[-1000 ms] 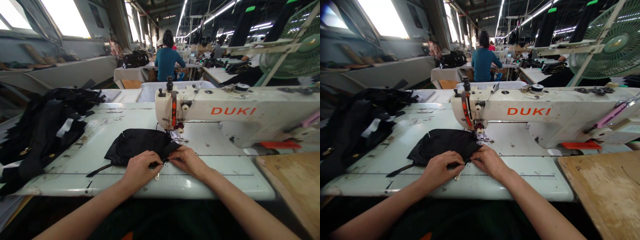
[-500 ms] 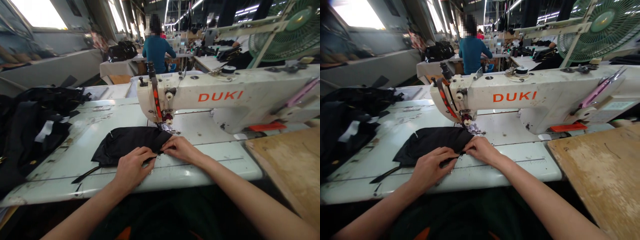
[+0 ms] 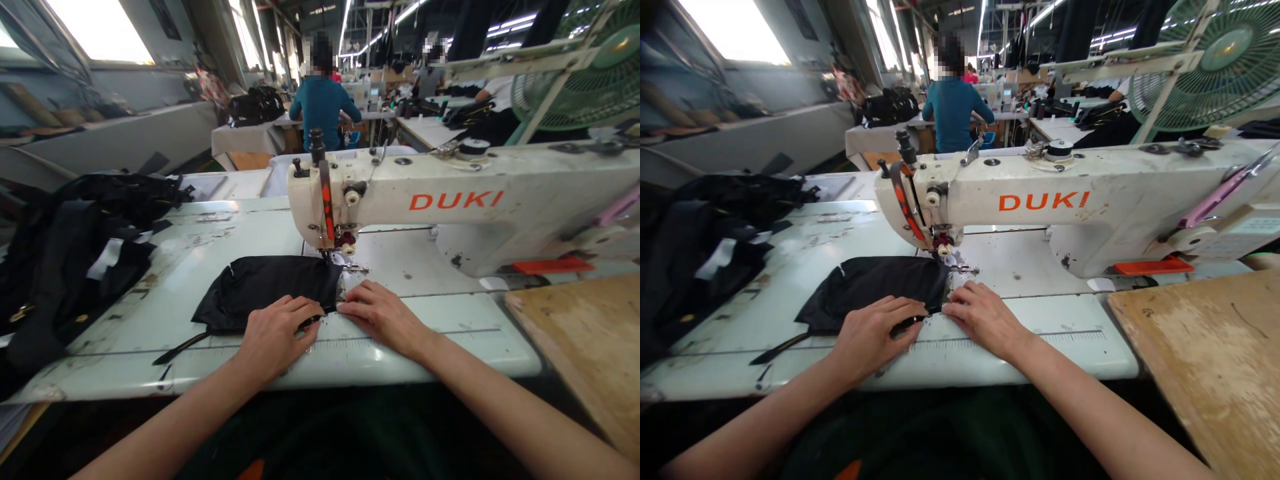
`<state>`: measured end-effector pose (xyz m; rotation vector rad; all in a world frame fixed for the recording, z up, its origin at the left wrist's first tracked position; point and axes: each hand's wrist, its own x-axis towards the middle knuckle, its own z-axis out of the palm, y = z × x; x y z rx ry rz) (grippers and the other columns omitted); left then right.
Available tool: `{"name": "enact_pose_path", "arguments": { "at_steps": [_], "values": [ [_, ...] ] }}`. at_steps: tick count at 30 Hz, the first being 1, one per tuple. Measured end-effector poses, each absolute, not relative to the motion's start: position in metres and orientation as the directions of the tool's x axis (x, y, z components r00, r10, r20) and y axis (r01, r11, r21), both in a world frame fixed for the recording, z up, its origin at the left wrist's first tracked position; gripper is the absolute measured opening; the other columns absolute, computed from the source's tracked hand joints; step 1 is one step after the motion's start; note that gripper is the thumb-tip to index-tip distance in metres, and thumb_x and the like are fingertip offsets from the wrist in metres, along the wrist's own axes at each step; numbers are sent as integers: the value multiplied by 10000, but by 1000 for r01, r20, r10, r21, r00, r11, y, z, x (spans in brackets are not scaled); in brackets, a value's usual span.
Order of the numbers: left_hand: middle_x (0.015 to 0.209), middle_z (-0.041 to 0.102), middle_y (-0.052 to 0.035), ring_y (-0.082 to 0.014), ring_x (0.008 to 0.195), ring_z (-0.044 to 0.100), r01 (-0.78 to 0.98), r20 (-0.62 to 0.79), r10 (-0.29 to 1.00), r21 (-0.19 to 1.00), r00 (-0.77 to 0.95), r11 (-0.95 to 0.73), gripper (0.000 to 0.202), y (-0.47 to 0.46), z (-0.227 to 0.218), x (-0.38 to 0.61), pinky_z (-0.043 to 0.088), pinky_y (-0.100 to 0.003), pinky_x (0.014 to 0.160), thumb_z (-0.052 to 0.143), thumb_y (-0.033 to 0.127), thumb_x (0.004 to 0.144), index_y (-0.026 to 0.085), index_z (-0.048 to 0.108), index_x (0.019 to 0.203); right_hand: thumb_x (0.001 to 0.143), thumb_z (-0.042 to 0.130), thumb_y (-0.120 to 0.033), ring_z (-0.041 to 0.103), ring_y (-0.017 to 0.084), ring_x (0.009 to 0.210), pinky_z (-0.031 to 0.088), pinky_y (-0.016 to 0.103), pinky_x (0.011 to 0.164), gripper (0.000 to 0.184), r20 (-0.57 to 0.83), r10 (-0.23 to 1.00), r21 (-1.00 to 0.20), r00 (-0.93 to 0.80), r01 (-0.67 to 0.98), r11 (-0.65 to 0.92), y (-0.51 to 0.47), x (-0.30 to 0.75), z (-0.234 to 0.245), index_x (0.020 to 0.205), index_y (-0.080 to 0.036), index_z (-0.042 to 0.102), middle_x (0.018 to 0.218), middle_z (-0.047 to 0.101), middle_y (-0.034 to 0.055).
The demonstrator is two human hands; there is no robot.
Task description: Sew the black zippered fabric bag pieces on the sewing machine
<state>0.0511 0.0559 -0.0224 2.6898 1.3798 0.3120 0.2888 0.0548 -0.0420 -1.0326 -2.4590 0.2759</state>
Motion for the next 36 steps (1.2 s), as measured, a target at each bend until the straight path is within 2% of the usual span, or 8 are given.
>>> {"name": "enact_pose_path", "arguments": {
  "at_steps": [8, 14, 17, 20, 23, 27, 32, 36],
  "values": [
    [1122, 691, 53, -187, 887, 618, 755, 161, 774, 169, 613, -633, 256, 56, -20, 49, 471, -286, 703, 553, 264, 908, 331, 650, 1135, 950, 483, -125, 509, 255, 967, 441, 407, 818, 248, 247, 643, -168, -724, 622, 765, 52, 289, -35, 1158, -171, 611, 1083, 626, 107],
    [1133, 656, 16, -207, 900, 583, 713, 119, 723, 121, 680, -691, 257, 55, -18, 49, 477, -323, 712, 486, 251, 956, 304, 619, 1170, 955, 519, -240, 563, 216, 940, 441, 359, 850, 157, 259, 776, -435, -575, 648, 625, 51, 285, -33, 1018, -249, 663, 981, 646, 50],
    [1135, 623, -17, -213, 914, 560, 679, 118, 691, 127, 714, -723, 264, 56, -19, 51, 481, -345, 759, 469, 202, 951, 263, 611, 1165, 970, 477, -265, 595, 177, 786, 476, 338, 761, 183, 291, 892, -515, -346, 729, 451, 63, 280, -35, 1066, -199, 619, 1015, 619, 74],
    [1148, 549, -61, -229, 961, 523, 670, 164, 692, 172, 704, -722, 267, 55, -21, 51, 477, -372, 809, 486, 170, 925, 237, 625, 1143, 884, 616, -305, 570, 153, 635, 491, 343, 663, 352, 281, 941, -594, -190, 736, 326, 85, 273, -39, 1176, -127, 534, 1040, 610, 111],
    [1130, 481, -83, -250, 994, 481, 691, 218, 729, 232, 649, -685, 259, 53, -24, 50, 464, -422, 851, 509, 176, 915, 241, 644, 1127, 815, 693, -270, 574, 136, 594, 480, 262, 560, 437, 235, 934, -665, -268, 656, 356, 105, 269, -41, 1198, -141, 528, 837, 643, 13],
    [1170, 440, -98, -265, 1039, 448, 683, 237, 743, 292, 626, -669, 271, 52, -28, 48, 459, -457, 889, 519, 177, 920, 246, 647, 1149, 849, 636, -194, 569, 98, 538, 451, 191, 493, 175, 223, 872, -709, -436, 541, 452, 112, 274, -35, 1022, -172, 637, 682, 618, -45],
    [1314, 439, -92, -289, 1170, 396, 652, 236, 715, 298, 658, -697, 284, 51, -28, 46, 442, -468, 956, 503, 162, 932, 245, 628, 1174, 885, 575, -132, 634, 150, 885, 508, 278, 814, 82, 339, 771, -625, -539, 483, 613, 94, 286, -27, 887, -186, 635, 974, 664, 46],
    [1327, 487, -82, -295, 1206, 401, 653, 238, 701, 257, 672, -713, 291, 51, -28, 47, 442, -451, 926, 485, 135, 937, 227, 610, 1182, 950, 453, -131, 603, 206, 991, 502, 362, 862, 186, 375, 696, -489, -613, 507, 710, 84, 288, -35, 929, -184, 630, 1051, 648, 106]
  ]
}}
